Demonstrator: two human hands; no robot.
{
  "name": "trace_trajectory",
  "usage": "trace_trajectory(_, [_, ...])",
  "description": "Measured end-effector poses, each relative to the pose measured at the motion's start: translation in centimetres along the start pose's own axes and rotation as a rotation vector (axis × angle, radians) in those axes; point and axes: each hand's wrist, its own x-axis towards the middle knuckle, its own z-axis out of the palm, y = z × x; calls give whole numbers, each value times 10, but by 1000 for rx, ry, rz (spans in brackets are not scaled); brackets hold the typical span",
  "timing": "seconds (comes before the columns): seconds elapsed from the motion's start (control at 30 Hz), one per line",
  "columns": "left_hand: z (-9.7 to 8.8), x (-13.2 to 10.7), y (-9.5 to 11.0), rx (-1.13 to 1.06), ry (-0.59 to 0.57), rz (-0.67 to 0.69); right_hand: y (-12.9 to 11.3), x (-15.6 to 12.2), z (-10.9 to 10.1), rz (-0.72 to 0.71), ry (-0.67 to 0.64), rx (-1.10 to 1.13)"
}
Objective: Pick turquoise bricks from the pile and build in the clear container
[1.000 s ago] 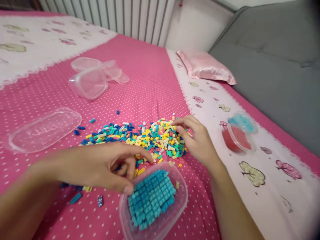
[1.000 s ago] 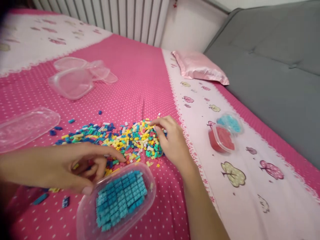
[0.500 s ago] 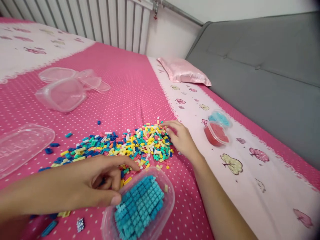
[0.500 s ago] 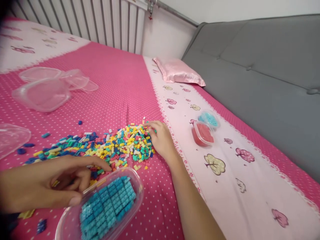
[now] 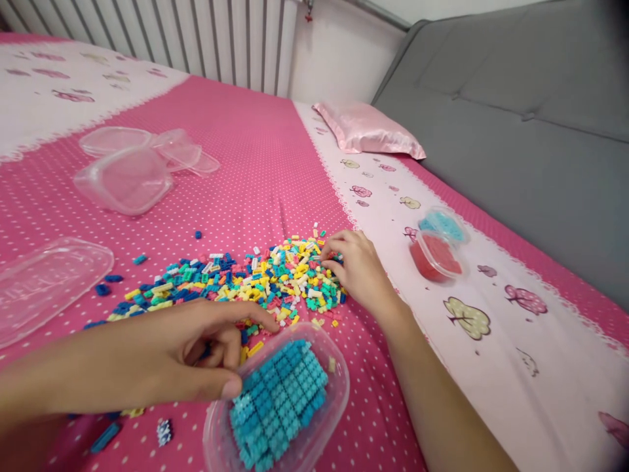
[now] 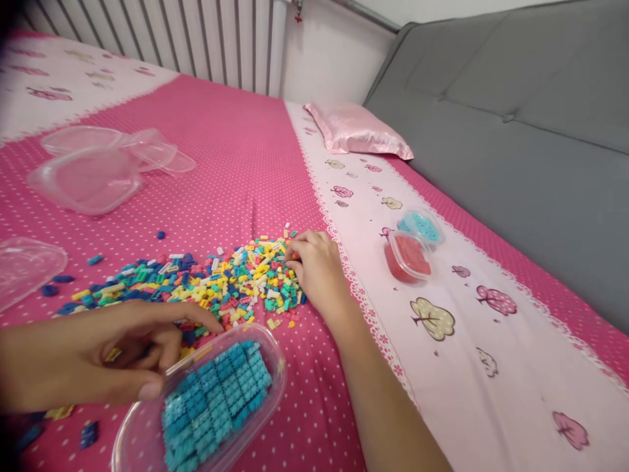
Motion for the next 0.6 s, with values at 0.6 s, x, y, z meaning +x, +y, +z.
trace_trajectory(0.6, [5,0,-4,-130,-51,-106,3,0,8,-11,-37,24])
